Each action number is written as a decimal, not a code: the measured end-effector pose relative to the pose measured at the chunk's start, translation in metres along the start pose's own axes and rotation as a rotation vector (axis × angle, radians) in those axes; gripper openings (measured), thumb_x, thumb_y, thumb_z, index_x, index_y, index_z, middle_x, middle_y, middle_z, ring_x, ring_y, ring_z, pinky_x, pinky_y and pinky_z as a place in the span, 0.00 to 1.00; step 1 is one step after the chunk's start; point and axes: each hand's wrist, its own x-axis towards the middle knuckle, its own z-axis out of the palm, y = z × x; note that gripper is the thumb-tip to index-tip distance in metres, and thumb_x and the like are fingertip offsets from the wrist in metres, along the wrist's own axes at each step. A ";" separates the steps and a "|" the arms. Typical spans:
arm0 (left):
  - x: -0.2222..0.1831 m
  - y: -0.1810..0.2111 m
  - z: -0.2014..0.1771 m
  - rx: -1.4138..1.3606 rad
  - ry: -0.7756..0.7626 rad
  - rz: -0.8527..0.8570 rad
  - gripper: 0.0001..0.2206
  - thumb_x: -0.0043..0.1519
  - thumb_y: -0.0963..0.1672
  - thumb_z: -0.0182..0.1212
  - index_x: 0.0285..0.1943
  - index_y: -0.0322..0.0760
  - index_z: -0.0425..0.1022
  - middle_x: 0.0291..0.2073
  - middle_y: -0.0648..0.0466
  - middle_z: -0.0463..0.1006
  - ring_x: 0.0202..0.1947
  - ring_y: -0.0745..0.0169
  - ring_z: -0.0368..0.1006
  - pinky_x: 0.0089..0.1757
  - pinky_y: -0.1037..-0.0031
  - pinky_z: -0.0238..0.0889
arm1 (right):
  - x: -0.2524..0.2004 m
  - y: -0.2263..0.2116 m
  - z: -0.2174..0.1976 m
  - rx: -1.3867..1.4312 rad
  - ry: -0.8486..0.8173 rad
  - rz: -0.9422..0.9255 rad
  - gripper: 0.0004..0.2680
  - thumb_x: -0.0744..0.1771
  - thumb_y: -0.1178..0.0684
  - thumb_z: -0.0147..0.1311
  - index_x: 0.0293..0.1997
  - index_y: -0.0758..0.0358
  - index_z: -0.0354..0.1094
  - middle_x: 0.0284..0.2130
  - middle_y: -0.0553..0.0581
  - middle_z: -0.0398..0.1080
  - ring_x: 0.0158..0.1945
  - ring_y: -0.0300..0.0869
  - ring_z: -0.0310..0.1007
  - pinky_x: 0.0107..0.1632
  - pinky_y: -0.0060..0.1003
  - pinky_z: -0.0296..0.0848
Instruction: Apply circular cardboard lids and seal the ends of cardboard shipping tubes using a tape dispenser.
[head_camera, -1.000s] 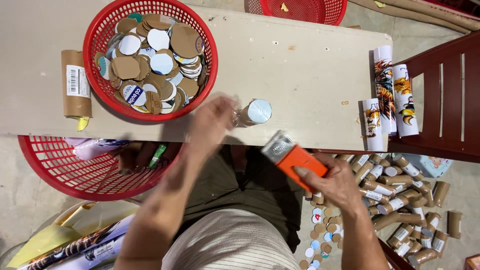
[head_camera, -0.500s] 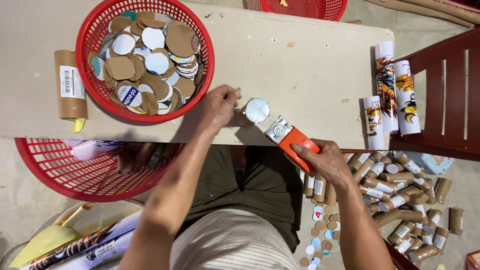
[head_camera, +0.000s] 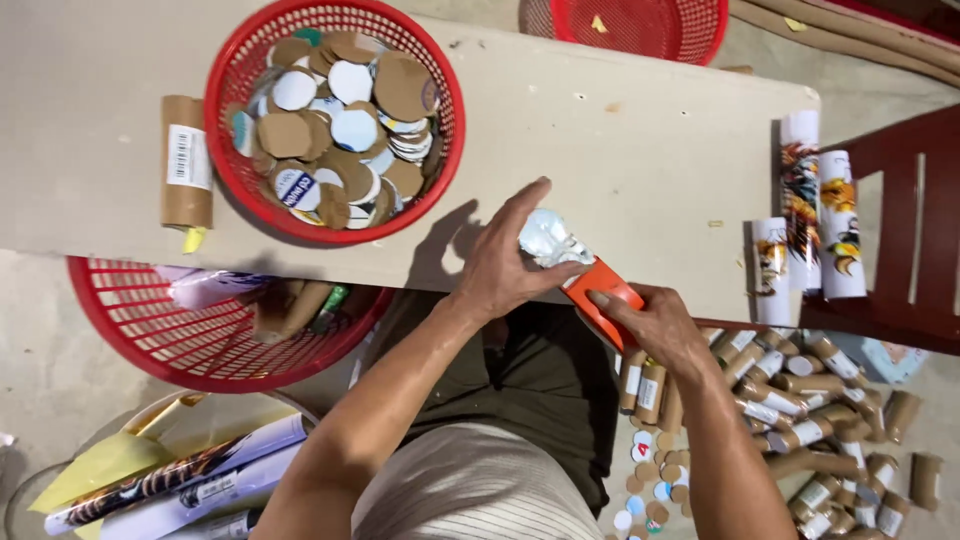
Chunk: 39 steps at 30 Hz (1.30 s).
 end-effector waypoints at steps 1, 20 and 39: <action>0.004 0.000 0.005 0.029 -0.022 0.106 0.38 0.56 0.51 0.74 0.72 0.33 0.58 0.64 0.36 0.67 0.63 0.36 0.68 0.58 0.54 0.67 | 0.006 -0.001 0.001 0.044 0.003 -0.063 0.25 0.58 0.31 0.62 0.42 0.67 0.78 0.15 0.57 0.72 0.16 0.40 0.69 0.24 0.42 0.70; 0.006 -0.022 0.027 0.089 0.146 -0.035 0.31 0.55 0.48 0.75 0.62 0.35 0.63 0.48 0.46 0.78 0.45 0.50 0.81 0.43 0.63 0.77 | 0.004 -0.025 0.009 -0.853 0.368 -0.117 0.24 0.62 0.26 0.58 0.31 0.64 0.76 0.22 0.65 0.74 0.29 0.55 0.78 0.38 0.47 0.76; -0.015 0.088 -0.004 -0.043 -0.780 -0.569 0.38 0.44 0.46 0.73 0.62 0.24 0.61 0.44 0.41 0.80 0.44 0.52 0.81 0.44 0.66 0.75 | -0.034 -0.027 0.043 0.526 0.268 -0.552 0.18 0.63 0.54 0.63 0.58 0.63 0.67 0.47 0.56 0.75 0.51 0.40 0.74 0.55 0.35 0.74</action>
